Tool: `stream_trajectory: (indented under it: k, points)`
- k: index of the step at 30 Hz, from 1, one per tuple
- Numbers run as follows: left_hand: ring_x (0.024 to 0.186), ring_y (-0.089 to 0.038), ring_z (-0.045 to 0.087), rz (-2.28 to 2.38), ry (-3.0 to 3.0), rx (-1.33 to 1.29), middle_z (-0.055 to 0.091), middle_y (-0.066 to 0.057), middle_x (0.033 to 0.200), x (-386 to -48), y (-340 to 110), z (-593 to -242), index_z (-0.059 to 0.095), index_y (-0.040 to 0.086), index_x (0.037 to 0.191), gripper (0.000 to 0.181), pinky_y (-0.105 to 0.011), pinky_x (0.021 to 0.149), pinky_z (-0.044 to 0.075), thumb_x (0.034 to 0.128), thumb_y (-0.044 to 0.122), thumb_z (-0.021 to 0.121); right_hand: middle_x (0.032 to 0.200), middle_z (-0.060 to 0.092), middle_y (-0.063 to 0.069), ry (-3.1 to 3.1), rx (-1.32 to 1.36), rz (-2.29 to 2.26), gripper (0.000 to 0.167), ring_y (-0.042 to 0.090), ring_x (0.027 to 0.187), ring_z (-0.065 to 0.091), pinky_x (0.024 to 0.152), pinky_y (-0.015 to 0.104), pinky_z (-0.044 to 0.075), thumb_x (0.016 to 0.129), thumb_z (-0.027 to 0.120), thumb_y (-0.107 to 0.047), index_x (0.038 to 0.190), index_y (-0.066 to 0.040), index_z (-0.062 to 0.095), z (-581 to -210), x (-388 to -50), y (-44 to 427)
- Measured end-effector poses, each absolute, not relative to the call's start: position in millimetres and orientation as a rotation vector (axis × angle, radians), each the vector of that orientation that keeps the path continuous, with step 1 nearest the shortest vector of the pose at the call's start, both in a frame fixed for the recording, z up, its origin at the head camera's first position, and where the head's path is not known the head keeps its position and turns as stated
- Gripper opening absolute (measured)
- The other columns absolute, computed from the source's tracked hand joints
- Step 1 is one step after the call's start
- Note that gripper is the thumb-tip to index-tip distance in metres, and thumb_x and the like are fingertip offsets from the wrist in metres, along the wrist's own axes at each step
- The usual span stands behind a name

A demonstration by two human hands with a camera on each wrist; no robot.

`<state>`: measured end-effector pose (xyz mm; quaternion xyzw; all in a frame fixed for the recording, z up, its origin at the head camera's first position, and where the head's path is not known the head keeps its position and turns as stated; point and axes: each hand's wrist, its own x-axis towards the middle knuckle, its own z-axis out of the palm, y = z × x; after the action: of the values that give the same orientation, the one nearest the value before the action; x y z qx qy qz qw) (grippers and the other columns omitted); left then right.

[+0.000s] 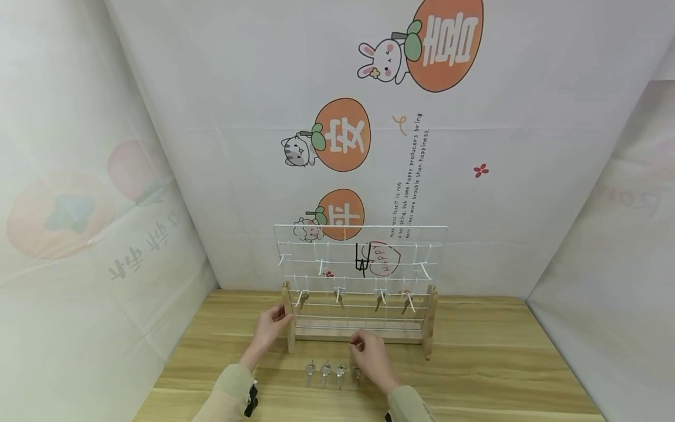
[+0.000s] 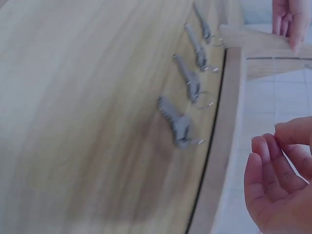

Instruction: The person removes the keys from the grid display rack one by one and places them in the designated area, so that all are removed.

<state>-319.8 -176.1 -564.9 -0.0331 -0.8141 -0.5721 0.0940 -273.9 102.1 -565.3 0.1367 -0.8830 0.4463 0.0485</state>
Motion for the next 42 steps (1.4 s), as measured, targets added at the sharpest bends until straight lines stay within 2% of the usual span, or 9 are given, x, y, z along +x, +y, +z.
stream_trajectory:
  k: [6,10,13,26,42]
  points:
    - [0.117,-0.041,0.064,-1.687,-2.407,-0.104,0.065,-0.027,0.127,-320,-176,-565,0.057,-0.006,0.132,0.045,-0.049,0.100,0.056,0.0927,0.013,0.067,0.093,0.073,0.006,-2.614,0.426,1.355,0.010,0.018,0.081,0.068,0.071,0.017,0.057,0.087,0.068,-0.002,0.096,-0.006,0.069,-550,-277,87]
    - [0.117,-0.041,0.064,-1.682,-2.414,-0.106,0.065,-0.027,0.127,-320,-176,-565,0.057,-0.007,0.132,0.044,-0.049,0.100,0.056,0.0934,0.012,0.066,0.091,0.075,0.006,-2.538,0.442,1.338,0.008,0.017,0.078,0.068,0.069,0.018,0.058,0.088,0.069,-0.003,0.094,-0.008,0.071,-541,-279,76]
    - [0.117,-0.042,0.064,-1.690,-2.409,-0.107,0.065,-0.028,0.127,-319,-176,-565,0.056,-0.008,0.132,0.045,-0.049,0.101,0.055,0.0932,0.012,0.066,0.091,0.075,0.007,-2.511,0.454,1.359,0.007,0.018,0.078,0.068,0.068,0.017,0.057,0.089,0.069,-0.005,0.095,-0.005,0.072,-535,-283,67]
    - [0.113,-0.042,0.066,-1.673,-2.381,-0.126,0.066,-0.029,0.122,-321,-175,-565,0.058,-0.010,0.129,0.045,-0.049,0.099,0.057,0.0914,0.013,0.069,0.094,0.076,0.011,-2.408,0.472,1.419,0.013,0.020,0.078,0.069,0.068,0.016,0.056,0.089,0.069,-0.008,0.101,-0.002,0.072,-521,-296,34]
    - [0.112,-0.042,0.066,-1.652,-2.392,-0.147,0.067,-0.029,0.122,-322,-176,-566,0.059,-0.009,0.127,0.044,-0.049,0.098,0.057,0.0919,0.015,0.069,0.100,0.074,0.011,-2.337,0.399,1.540,0.015,0.021,0.083,0.068,0.069,0.017,0.056,0.090,0.069,-0.010,0.104,-0.006,0.070,-512,-309,8]
